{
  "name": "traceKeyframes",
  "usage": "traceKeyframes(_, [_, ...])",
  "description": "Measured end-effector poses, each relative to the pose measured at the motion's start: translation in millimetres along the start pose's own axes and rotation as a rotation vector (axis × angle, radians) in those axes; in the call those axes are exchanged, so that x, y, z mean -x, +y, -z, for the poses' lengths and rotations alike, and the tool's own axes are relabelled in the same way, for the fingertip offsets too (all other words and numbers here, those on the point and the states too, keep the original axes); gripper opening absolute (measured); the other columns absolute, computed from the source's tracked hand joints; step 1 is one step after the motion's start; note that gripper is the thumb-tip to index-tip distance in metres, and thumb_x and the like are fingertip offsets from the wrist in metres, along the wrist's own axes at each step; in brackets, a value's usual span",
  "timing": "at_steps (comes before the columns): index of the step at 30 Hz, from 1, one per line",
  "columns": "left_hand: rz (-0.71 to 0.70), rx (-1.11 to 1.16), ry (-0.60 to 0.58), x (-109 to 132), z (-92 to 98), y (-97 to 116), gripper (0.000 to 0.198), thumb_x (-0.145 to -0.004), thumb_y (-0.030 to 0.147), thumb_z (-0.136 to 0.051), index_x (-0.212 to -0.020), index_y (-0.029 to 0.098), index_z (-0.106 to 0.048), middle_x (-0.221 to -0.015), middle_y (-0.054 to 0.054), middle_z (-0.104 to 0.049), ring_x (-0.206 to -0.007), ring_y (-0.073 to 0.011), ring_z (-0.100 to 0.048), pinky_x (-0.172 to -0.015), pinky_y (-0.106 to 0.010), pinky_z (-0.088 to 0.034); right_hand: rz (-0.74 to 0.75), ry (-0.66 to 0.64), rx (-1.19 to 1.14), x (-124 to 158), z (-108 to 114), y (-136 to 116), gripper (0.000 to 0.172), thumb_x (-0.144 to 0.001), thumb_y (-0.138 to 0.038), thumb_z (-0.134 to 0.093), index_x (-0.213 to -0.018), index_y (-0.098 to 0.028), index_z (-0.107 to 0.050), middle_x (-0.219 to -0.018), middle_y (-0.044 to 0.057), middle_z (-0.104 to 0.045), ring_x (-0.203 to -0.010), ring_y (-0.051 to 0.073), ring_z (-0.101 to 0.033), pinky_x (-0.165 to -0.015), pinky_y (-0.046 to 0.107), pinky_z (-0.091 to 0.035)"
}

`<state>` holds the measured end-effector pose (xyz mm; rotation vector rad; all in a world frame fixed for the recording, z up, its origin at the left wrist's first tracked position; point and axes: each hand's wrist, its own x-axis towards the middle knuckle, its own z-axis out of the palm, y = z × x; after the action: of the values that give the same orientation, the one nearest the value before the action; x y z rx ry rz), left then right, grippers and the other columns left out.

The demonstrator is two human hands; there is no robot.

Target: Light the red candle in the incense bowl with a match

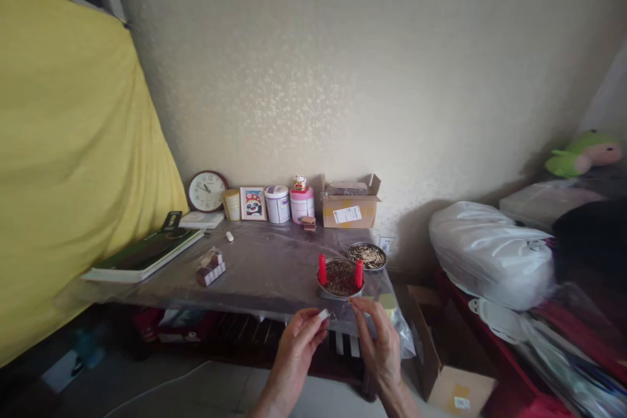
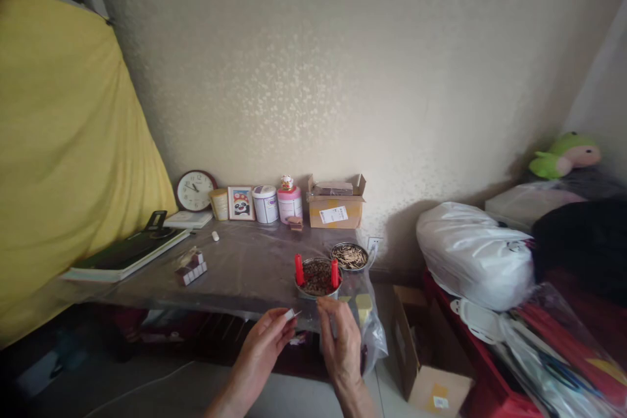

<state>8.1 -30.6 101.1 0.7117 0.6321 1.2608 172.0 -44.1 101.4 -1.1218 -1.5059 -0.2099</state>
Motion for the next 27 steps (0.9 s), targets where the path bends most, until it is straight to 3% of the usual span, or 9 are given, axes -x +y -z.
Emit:
traceKeyframes(6, [-0.055,0.01,-0.044,5,-7.0,-1,0.018,-0.071,0.026,-0.077,-0.086,0.017,-0.073,-0.091,-0.005,-0.074,-0.092,-0.0184,-0.064,-0.086,-0.03,-0.048,0.156,-0.108,-0.117,7,-4,-21,0.019,-0.092,-0.013,-0.05,-0.101,-0.023,-0.064,-0.096,0.006,-0.072,-0.089,0.018,-0.068,-0.08,0.03,-0.056])
traceKeyframes(27, [-0.055,0.017,-0.061,11,1.8,2,0.022,-0.072,0.026,-0.075,-0.093,0.019,-0.074,-0.1,-0.006,-0.075,-0.101,-0.0199,-0.064,-0.093,-0.031,-0.047,0.139,-0.151,-0.203,15,-11,-13,0.021,-0.092,-0.011,-0.052,-0.106,-0.022,-0.061,-0.101,0.009,-0.071,-0.093,0.019,-0.068,-0.083,0.031,-0.055])
